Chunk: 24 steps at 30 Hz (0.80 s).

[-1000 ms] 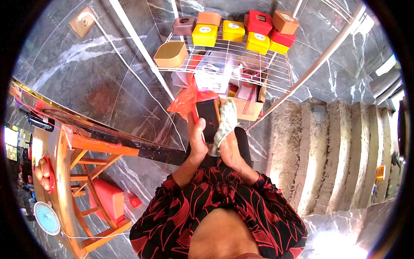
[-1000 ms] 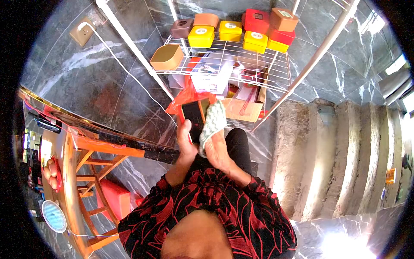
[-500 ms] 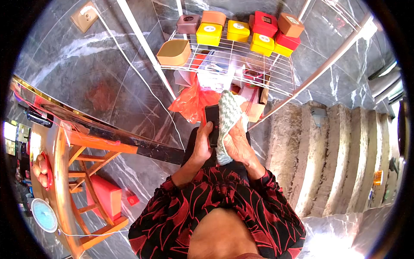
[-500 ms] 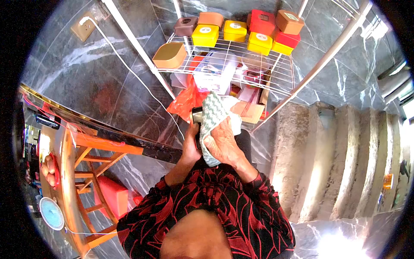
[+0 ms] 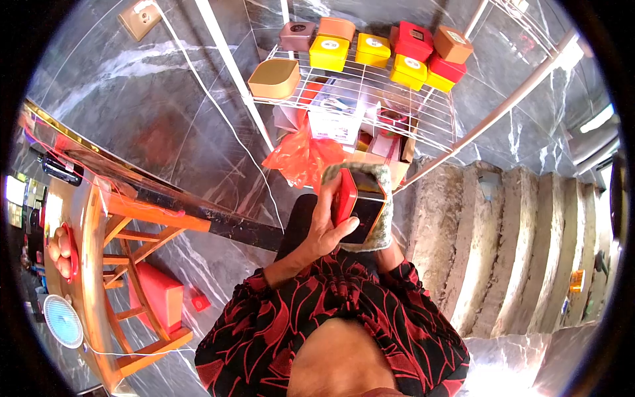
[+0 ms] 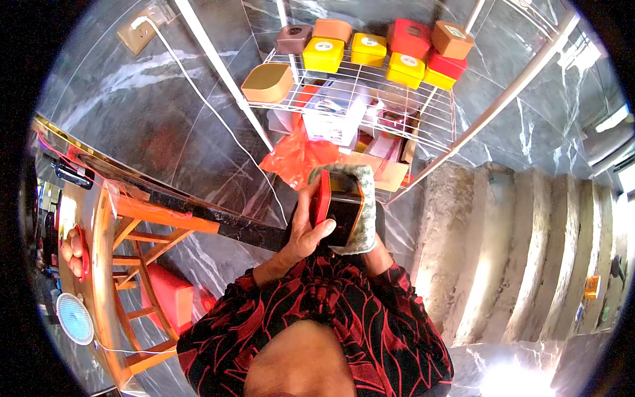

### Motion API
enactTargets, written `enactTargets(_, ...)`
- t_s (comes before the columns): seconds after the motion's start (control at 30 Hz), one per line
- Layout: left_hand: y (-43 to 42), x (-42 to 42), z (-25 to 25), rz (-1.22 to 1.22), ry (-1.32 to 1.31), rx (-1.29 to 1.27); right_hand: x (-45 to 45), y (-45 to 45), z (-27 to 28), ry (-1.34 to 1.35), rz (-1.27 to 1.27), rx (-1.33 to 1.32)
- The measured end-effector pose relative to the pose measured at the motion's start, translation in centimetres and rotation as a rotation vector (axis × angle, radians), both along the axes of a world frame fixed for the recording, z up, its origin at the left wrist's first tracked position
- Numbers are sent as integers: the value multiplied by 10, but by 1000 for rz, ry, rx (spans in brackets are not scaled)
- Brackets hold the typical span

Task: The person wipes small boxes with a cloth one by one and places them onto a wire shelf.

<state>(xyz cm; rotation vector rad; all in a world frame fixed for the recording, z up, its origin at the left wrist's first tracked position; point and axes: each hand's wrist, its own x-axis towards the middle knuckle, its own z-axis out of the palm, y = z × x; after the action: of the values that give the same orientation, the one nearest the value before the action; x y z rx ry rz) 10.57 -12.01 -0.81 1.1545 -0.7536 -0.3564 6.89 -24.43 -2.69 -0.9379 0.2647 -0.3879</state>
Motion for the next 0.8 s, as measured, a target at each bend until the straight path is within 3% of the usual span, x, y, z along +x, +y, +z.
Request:
enactTargets(0.23, 2, 4, -8, 115, -213, 56, -7, 11, -16, -20, 69, 274)
enactTargets(0.33, 5, 8, -9, 271, -444, 192, -13, 11, -16, -23, 91, 321)
enactTargets(0.47, 4, 12, -9, 190, -280, 137, -18, 18, -10, -21, 108, 366)
enactTargets(0.53, 1, 11, -2, 103, 82, -28, -16, 23, -1, -19, 99, 383)
enactTargets(0.63, -3, 18, 15, 154, 91, -141, -11, 38, 11, -13, 56, 403)
enactTargets(0.67, -1, 23, 11, 171, 84, -151, -16, 30, -28, 116, 118, 418)
enactTargets(0.8, 3, 34, -19, 226, 229, -28, -14, 36, -2, 211, 31, 349)
